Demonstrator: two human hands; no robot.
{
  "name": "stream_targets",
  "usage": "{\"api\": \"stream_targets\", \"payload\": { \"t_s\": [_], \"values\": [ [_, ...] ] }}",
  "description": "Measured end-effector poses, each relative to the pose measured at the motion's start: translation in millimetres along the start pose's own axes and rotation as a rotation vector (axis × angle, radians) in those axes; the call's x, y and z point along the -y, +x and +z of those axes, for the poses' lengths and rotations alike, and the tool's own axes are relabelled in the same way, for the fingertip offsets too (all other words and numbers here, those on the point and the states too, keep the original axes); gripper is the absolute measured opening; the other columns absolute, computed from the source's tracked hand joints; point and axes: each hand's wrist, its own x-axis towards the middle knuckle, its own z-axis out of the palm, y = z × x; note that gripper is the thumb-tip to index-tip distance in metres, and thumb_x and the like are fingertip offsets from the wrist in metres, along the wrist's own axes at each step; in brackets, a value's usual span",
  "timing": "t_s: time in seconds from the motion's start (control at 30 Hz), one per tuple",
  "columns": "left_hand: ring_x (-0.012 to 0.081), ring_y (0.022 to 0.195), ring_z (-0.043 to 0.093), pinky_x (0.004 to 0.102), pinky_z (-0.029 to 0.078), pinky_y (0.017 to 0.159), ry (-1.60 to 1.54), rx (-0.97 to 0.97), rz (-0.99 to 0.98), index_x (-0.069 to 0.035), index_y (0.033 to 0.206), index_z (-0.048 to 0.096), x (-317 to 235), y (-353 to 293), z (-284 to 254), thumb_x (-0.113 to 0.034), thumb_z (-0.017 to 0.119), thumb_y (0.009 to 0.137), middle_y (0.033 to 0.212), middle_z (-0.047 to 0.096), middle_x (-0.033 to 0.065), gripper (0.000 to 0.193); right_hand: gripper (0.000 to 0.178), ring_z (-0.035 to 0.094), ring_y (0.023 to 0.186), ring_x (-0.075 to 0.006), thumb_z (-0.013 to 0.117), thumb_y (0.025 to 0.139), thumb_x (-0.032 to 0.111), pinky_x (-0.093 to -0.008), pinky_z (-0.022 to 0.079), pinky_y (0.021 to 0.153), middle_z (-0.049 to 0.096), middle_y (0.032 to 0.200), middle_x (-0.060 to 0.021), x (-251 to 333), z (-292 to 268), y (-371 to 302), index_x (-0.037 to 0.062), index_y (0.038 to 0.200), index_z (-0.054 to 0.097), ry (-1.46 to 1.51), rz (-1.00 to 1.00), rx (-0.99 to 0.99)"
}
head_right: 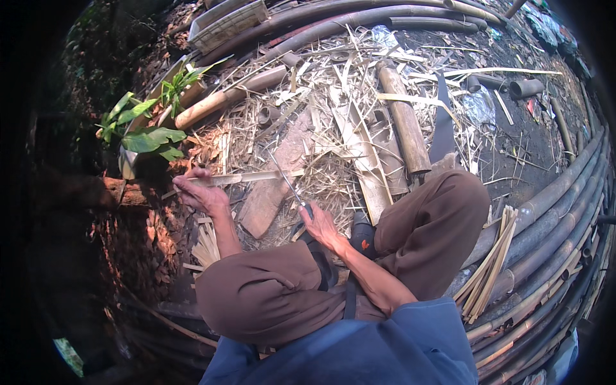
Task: The person sits on the ground and uses a machete to split bamboo strips into thinner pieces. They repeatedly position the bamboo, strike it with the machete, and set the split pieces aside.
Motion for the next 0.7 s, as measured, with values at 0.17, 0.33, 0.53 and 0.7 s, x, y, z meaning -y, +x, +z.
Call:
{"api": "stream_targets", "payload": {
  "t_s": [0.17, 0.33, 0.53, 0.7],
  "values": [
    [0.0090, 0.057, 0.032, 0.0261, 0.028, 0.054, 0.014, 0.004, -0.047, -0.010, 0.072, 0.039, 2.8, -3.4, -11.1, -0.051, 0.045, 0.101, 0.063, 0.034, -0.0025, 0.051, 0.036, 0.059, 0.062, -0.0406, 0.052, 0.099, 0.041, -0.0477, 0.044, 0.059, 0.055, 0.064, -0.0218, 62.9, 11.2, -7.8, 0.0060, 0.107, 0.052, 0.133, -0.073, 0.132],
    [0.0102, 0.058, 0.030, 0.0268, 0.027, 0.056, 0.101, -0.014, 0.009, -0.011, 0.069, 0.035, -1.2, -14.5, -10.6, -0.051, 0.041, 0.103, 0.064, 0.031, -0.0026, 0.053, 0.029, 0.062, 0.067, -0.0449, 0.051, 0.100, 0.034, -0.0510, 0.046, 0.060, 0.060, 0.068, -0.0223, 42.2, 29.4, 1.5, 0.0074, 0.110, 0.050, -0.067, -0.133, 0.101],
    [0.0086, 0.056, 0.031, 0.0265, 0.028, 0.053, 0.072, -0.083, -0.047, -0.012, 0.073, 0.038, 5.3, -8.9, -1.1, -0.051, 0.043, 0.102, 0.064, 0.031, -0.0037, 0.049, 0.037, 0.062, 0.070, -0.0500, 0.050, 0.099, 0.041, -0.0552, 0.048, 0.062, 0.063, 0.072, -0.0279, -60.7, 4.5, 27.1, 0.0044, 0.103, 0.051, -0.225, 0.004, -0.021],
    [0.0097, 0.059, 0.030, 0.0267, 0.028, 0.057, 0.132, -0.056, 0.021, -0.013, 0.070, 0.032, 4.1, -2.3, -10.0, -0.048, 0.042, 0.104, 0.065, 0.031, -0.0036, 0.050, 0.032, 0.063, 0.074, -0.0461, 0.053, 0.099, 0.037, -0.0495, 0.045, 0.062, 0.060, 0.073, -0.0270, 50.5, 9.3, -9.3, 0.0054, 0.105, 0.052, 0.025, 0.030, 0.211]
  ]
}}
